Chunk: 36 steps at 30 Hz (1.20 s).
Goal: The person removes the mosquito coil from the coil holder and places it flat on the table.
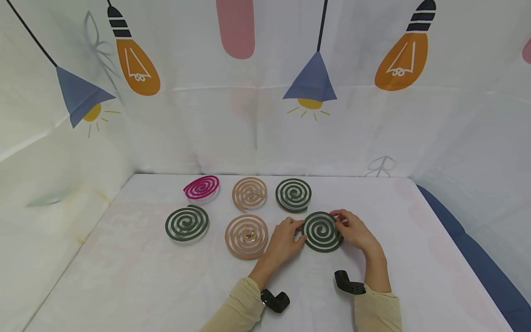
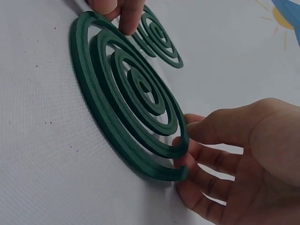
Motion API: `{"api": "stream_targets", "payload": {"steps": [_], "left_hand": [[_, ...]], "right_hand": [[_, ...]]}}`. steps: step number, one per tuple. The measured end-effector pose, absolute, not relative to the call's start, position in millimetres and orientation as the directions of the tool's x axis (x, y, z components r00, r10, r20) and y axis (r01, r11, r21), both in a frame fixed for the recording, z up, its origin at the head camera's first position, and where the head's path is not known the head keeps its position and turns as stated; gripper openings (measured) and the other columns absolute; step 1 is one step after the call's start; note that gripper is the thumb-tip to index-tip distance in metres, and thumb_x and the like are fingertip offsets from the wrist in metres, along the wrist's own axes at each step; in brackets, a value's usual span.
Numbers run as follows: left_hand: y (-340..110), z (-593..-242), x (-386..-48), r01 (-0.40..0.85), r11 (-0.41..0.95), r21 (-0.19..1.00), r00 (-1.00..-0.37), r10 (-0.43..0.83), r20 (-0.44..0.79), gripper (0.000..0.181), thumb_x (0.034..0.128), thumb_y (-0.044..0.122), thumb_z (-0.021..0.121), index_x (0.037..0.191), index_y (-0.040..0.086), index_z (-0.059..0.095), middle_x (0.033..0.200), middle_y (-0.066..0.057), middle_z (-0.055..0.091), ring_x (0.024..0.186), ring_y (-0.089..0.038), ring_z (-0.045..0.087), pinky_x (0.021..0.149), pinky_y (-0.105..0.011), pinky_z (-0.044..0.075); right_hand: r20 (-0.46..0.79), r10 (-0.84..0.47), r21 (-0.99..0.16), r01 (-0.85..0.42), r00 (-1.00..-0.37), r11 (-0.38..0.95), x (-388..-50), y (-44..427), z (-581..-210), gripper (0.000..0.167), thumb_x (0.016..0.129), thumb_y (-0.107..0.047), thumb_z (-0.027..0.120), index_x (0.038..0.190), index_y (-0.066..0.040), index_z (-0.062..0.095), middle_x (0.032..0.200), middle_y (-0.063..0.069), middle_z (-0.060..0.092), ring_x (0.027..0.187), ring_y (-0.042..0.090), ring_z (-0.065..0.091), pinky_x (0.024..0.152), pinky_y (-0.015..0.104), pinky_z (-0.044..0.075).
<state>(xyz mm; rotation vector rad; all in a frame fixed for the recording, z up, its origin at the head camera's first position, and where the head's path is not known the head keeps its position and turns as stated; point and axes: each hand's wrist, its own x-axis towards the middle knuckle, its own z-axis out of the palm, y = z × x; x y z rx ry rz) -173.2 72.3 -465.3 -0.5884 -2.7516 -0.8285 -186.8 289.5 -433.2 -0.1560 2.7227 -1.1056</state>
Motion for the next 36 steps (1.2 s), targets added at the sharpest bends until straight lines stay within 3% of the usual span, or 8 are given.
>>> {"api": "stream_targets", "payload": {"steps": [11,22,36], "left_hand": [[73.6,-465.5,-173.3,0.427,0.769,0.475,-0.901,0.313,0.301,0.034,0.0821,0.023,0.07,0.115,0.012,0.068,0.09,0.002,0.062,0.084,-0.012,0.058,0.072,-0.025,0.044],[73.2,-464.9,-173.4,0.421,0.769,0.481,-0.904,0.313,0.292,0.034,0.0827,0.023,0.069,0.115,0.012,0.068,0.091,0.002,0.062,0.085,-0.012,0.057,0.074,-0.026,0.044],[70.0,-460.9,-175.2,0.416,0.739,0.531,-0.909,0.318,0.27,0.031,0.0846,0.02,0.067,0.114,0.01,0.068,0.089,0.0,0.06,0.078,-0.011,0.054,0.066,-0.022,0.042]], "right_hand": [[-0.154,-0.172,-0.681,-0.022,-0.973,0.732,-185.9,288.1,-433.8,0.037,0.096,-0.01,0.045,0.131,0.003,0.048,0.115,0.021,0.054,0.101,0.031,0.055,0.076,0.034,0.047],[-0.154,-0.172,-0.67,-0.025,-0.973,0.742,-184.9,285.6,-431.8,0.038,0.097,-0.012,0.044,0.131,0.005,0.048,0.123,0.027,0.052,0.107,0.037,0.053,0.082,0.046,0.05],[-0.178,-0.169,-0.668,-0.007,-0.97,0.744,-184.8,285.3,-430.4,0.039,0.098,-0.014,0.044,0.131,0.005,0.048,0.126,0.029,0.05,0.112,0.042,0.051,0.086,0.05,0.048]]}}
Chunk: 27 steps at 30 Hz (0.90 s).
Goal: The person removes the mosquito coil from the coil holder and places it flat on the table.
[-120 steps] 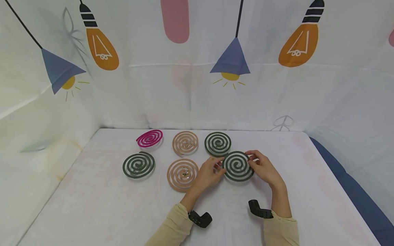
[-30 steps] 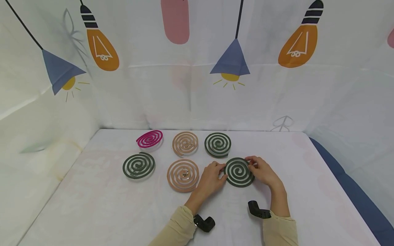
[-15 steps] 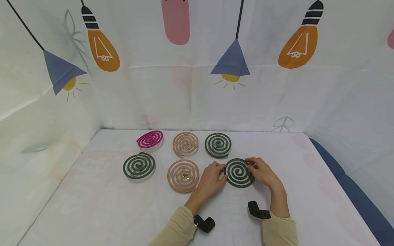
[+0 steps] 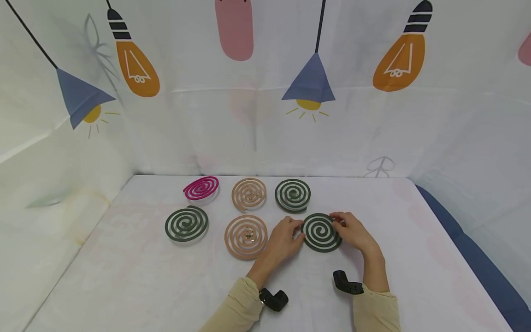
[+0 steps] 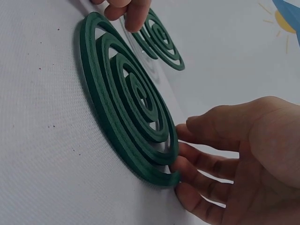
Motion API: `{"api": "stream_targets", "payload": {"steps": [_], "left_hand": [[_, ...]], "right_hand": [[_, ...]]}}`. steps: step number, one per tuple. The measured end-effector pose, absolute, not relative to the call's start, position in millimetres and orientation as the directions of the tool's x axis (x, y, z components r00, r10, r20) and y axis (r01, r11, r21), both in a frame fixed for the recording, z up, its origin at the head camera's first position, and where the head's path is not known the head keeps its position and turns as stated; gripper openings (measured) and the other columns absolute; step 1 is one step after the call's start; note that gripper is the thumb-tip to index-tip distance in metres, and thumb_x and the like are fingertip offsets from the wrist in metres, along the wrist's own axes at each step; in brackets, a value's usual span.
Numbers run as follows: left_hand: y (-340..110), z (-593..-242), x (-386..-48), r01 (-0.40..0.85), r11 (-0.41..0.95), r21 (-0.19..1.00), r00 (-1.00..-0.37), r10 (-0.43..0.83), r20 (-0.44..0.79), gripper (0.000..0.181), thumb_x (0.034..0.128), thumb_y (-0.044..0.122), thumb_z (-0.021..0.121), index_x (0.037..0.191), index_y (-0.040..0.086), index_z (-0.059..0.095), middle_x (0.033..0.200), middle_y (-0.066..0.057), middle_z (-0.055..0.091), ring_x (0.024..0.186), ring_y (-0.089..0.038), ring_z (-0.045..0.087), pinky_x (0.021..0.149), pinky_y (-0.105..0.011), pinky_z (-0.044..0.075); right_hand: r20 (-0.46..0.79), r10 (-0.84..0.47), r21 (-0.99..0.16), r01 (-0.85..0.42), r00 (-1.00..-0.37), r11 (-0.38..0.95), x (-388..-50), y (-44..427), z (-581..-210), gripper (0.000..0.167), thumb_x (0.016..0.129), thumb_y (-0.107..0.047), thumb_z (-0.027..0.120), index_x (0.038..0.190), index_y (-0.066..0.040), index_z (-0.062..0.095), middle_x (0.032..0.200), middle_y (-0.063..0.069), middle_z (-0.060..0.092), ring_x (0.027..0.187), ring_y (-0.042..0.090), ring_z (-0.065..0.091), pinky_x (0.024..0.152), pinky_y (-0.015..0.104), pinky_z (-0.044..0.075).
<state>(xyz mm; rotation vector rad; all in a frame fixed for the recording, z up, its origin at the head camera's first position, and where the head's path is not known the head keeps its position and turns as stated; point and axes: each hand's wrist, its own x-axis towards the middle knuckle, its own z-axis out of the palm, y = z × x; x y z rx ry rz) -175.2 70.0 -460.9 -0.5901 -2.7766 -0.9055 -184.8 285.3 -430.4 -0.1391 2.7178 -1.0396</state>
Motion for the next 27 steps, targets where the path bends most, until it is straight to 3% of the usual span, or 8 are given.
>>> {"api": "stream_targets", "payload": {"steps": [15,27], "left_hand": [[65.7,-456.1,-178.9,0.397,0.71,0.582,-0.918,0.311,0.247,0.031,0.0861,0.018,0.065,0.117,0.01,0.066,0.095,0.0,0.062,0.075,-0.006,0.051,0.064,-0.016,0.041],[62.1,-456.6,-183.5,0.357,0.587,0.726,-0.934,0.232,0.271,0.029,0.0856,0.014,0.063,0.115,0.012,0.066,0.092,-0.002,0.063,0.078,-0.01,0.058,0.067,-0.015,0.043]], "right_hand": [[-0.155,-0.178,-0.66,-0.032,-0.972,0.751,-183.4,286.8,-429.8,0.038,0.098,-0.015,0.045,0.13,0.007,0.049,0.124,0.028,0.053,0.108,0.039,0.053,0.083,0.048,0.048],[-0.092,-0.14,-0.652,-0.047,-0.986,0.757,-185.1,285.1,-430.9,0.038,0.097,-0.014,0.046,0.13,0.004,0.048,0.113,0.022,0.055,0.102,0.034,0.055,0.075,0.037,0.048]]}}
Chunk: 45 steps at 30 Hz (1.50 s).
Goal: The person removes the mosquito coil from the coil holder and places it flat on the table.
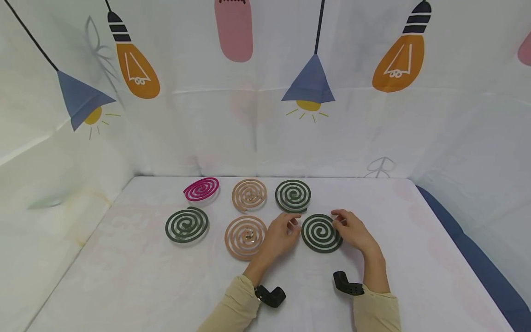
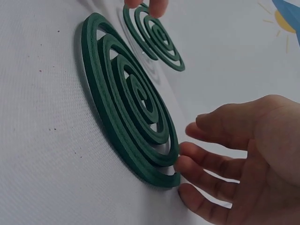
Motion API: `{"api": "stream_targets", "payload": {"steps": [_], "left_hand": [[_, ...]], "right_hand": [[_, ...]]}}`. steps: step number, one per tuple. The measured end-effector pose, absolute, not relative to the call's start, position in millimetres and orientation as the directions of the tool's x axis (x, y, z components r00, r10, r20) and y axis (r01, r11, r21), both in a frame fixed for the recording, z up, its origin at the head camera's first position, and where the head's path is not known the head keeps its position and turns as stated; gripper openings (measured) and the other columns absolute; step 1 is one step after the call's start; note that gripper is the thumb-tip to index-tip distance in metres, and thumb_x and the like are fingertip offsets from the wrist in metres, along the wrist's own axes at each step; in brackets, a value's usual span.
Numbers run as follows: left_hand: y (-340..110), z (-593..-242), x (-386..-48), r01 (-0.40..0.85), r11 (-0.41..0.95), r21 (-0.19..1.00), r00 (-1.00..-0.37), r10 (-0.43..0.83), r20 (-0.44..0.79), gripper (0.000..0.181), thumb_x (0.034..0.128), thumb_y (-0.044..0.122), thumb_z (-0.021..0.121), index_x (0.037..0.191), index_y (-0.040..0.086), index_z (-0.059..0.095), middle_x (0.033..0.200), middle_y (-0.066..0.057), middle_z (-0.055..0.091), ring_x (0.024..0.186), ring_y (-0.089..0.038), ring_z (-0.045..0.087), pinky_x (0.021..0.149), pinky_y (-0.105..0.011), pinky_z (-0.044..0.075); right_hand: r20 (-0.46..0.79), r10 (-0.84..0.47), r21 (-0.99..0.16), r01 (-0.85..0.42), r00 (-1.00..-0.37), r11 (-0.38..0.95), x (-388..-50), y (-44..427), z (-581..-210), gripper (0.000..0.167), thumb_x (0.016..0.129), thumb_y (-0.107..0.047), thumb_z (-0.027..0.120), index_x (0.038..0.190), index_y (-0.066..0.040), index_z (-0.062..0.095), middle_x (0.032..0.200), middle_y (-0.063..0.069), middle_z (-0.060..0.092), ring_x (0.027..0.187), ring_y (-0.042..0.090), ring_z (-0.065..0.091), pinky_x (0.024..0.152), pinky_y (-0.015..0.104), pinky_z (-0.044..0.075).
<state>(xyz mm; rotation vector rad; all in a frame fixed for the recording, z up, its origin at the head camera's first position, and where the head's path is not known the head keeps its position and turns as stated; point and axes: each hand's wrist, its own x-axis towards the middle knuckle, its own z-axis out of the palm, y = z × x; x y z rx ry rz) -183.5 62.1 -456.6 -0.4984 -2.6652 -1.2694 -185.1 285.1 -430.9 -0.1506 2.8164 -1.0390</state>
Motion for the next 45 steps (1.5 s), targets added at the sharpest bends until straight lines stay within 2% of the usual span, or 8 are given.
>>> {"api": "stream_targets", "payload": {"steps": [6,10,16,25,30,35,38,45], "left_hand": [[61.0,-454.6,-188.2,0.367,0.487,0.792,-0.93,0.192,0.313,0.031,0.0842,0.009,0.062,0.115,0.008,0.064,0.094,-0.006,0.063,0.084,-0.014,0.062,0.07,-0.016,0.048],[57.8,-449.9,-191.5,0.31,0.372,0.875,-0.949,0.169,0.265,0.037,0.0842,0.004,0.059,0.121,0.002,0.059,0.101,-0.011,0.06,0.091,-0.02,0.062,0.075,-0.02,0.052],[51.8,-444.3,-196.2,0.202,0.274,0.94,-0.977,0.117,0.176,0.046,0.0839,0.005,0.059,0.129,0.001,0.052,0.11,-0.014,0.056,0.102,-0.024,0.059,0.081,-0.02,0.051],[47.9,-439.9,-200.4,0.095,0.104,0.99,-0.994,0.064,0.089,0.058,0.0841,0.01,0.06,0.137,-0.004,0.04,0.123,-0.024,0.044,0.117,-0.038,0.05,0.091,-0.033,0.052],[50.1,-434.9,-199.0,0.04,0.145,0.989,-0.999,0.037,0.035,0.071,0.0837,0.018,0.062,0.143,-0.002,0.029,0.134,-0.026,0.035,0.126,-0.04,0.041,0.097,-0.043,0.047],[52.0,-431.3,-200.5,-0.1,0.131,0.986,-0.995,0.018,-0.103,0.082,0.0856,0.024,0.063,0.15,0.005,0.015,0.15,-0.024,0.022,0.138,-0.043,0.027,0.111,-0.053,0.029],[52.7,-430.7,-203.3,-0.19,0.067,0.98,-0.981,0.022,-0.191,0.083,0.0868,0.026,0.062,0.152,0.01,0.013,0.154,-0.02,0.017,0.142,-0.041,0.021,0.115,-0.054,0.019],[50.3,-435.7,-209.4,-0.269,-0.059,0.961,-0.963,0.042,-0.267,0.085,0.0868,0.026,0.062,0.152,0.01,0.011,0.155,-0.023,0.016,0.144,-0.038,0.018,0.116,-0.052,0.015]], "right_hand": [[-0.045,-0.103,-0.666,-0.047,-0.994,0.745,-186.7,285.2,-431.0,0.039,0.099,-0.018,0.044,0.133,0.0,0.046,0.118,0.024,0.054,0.113,0.043,0.05,0.083,0.05,0.048],[-0.029,-0.105,-0.692,-0.056,-0.994,0.72,-187.7,283.7,-429.0,0.04,0.1,-0.021,0.043,0.135,0.0,0.043,0.123,0.026,0.052,0.118,0.046,0.047,0.091,0.057,0.044],[-0.005,-0.108,-0.733,-0.07,-0.994,0.677,-189.7,280.1,-426.0,0.042,0.101,-0.022,0.042,0.137,-0.001,0.04,0.126,0.026,0.051,0.121,0.044,0.045,0.096,0.058,0.041],[0.015,-0.134,-0.785,-0.095,-0.991,0.613,-194.5,274.5,-425.7,0.047,0.1,-0.023,0.045,0.14,0.0,0.037,0.134,0.026,0.048,0.125,0.043,0.042,0.099,0.058,0.038],[0.009,-0.154,-0.797,-0.1,-0.988,0.595,-199.8,270.8,-425.6,0.05,0.1,-0.025,0.046,0.142,0.001,0.034,0.137,0.026,0.045,0.128,0.044,0.04,0.101,0.059,0.037],[-0.012,-0.156,-0.798,-0.085,-0.988,0.596,-210.1,266.1,-426.7,0.053,0.1,-0.025,0.044,0.144,0.002,0.029,0.14,0.027,0.041,0.129,0.045,0.039,0.103,0.058,0.036],[-0.023,-0.147,-0.804,-0.069,-0.989,0.591,-217.7,262.8,-428.1,0.053,0.101,-0.023,0.044,0.144,0.002,0.028,0.14,0.027,0.041,0.127,0.044,0.042,0.102,0.056,0.04],[-0.05,-0.127,-0.834,-0.028,-0.991,0.552,-230.9,253.9,-433.7,0.053,0.1,-0.019,0.044,0.144,0.003,0.027,0.139,0.028,0.04,0.121,0.041,0.049,0.097,0.048,0.047]]}}
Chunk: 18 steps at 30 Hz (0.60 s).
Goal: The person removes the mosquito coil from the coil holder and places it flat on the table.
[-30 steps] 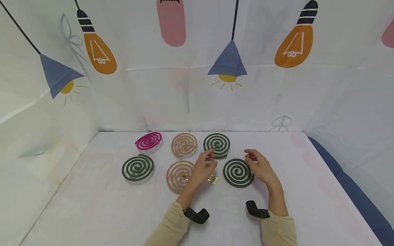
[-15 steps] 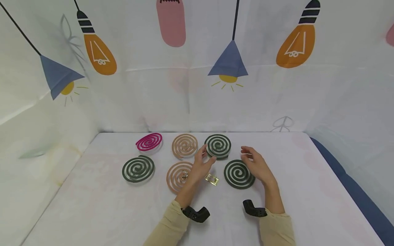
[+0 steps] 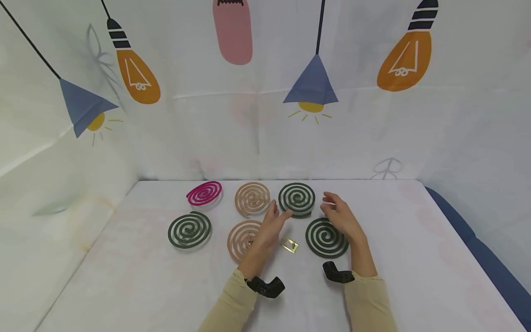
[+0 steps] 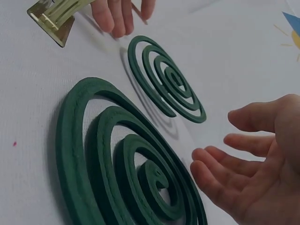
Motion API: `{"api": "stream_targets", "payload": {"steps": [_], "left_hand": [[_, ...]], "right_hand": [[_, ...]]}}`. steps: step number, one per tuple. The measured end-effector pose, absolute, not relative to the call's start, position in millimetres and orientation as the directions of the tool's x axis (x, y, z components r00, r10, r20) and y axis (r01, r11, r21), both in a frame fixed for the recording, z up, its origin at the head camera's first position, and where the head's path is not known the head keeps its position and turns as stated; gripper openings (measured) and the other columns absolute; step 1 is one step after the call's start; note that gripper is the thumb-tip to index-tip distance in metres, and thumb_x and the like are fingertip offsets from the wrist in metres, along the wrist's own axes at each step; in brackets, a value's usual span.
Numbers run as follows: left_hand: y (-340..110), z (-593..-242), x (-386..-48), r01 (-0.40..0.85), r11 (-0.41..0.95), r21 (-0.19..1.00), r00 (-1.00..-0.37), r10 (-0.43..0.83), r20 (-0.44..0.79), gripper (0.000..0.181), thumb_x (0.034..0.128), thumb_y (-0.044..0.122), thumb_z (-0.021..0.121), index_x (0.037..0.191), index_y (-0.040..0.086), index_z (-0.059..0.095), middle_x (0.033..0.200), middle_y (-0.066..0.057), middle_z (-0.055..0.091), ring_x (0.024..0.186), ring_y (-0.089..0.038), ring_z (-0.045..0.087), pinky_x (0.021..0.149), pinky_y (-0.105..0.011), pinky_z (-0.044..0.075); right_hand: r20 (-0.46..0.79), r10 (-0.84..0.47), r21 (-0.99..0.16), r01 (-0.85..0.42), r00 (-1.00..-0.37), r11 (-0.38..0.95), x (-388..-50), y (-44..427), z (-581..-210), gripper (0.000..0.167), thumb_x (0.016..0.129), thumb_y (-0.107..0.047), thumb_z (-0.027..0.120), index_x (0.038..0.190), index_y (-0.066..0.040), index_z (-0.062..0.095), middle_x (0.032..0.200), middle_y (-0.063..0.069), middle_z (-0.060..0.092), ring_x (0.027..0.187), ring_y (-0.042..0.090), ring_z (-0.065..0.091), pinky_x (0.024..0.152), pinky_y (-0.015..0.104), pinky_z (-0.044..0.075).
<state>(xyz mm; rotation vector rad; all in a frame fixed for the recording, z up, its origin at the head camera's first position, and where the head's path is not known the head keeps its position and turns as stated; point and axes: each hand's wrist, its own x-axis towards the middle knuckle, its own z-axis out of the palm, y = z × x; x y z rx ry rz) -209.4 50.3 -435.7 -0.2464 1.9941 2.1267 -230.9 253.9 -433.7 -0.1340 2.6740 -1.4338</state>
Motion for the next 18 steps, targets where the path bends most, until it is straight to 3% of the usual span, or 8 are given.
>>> {"api": "stream_targets", "payload": {"steps": [10,18], "left_hand": [[50.8,-437.4,-215.2,-0.28,-0.21,0.937,-0.96,0.063,-0.272,0.083,0.0886,0.02,0.059,0.151,0.002,0.008,0.155,-0.025,0.014,0.144,-0.037,0.018,0.117,-0.049,0.016],[51.8,-440.3,-220.1,-0.266,-0.35,0.898,-0.964,0.084,-0.253,0.079,0.0893,0.012,0.055,0.148,-0.006,0.006,0.153,-0.029,0.014,0.144,-0.037,0.016,0.117,-0.047,0.018]], "right_hand": [[-0.151,-0.105,-0.869,0.081,-0.983,0.488,-244.5,246.1,-439.0,0.055,0.099,-0.017,0.043,0.147,0.0,0.023,0.143,0.026,0.037,0.125,0.04,0.048,0.101,0.047,0.044],[-0.134,-0.119,-0.892,0.068,-0.984,0.447,-250.4,243.2,-442.9,0.054,0.099,-0.015,0.043,0.147,0.002,0.023,0.139,0.029,0.041,0.111,0.034,0.059,0.088,0.032,0.052]]}}
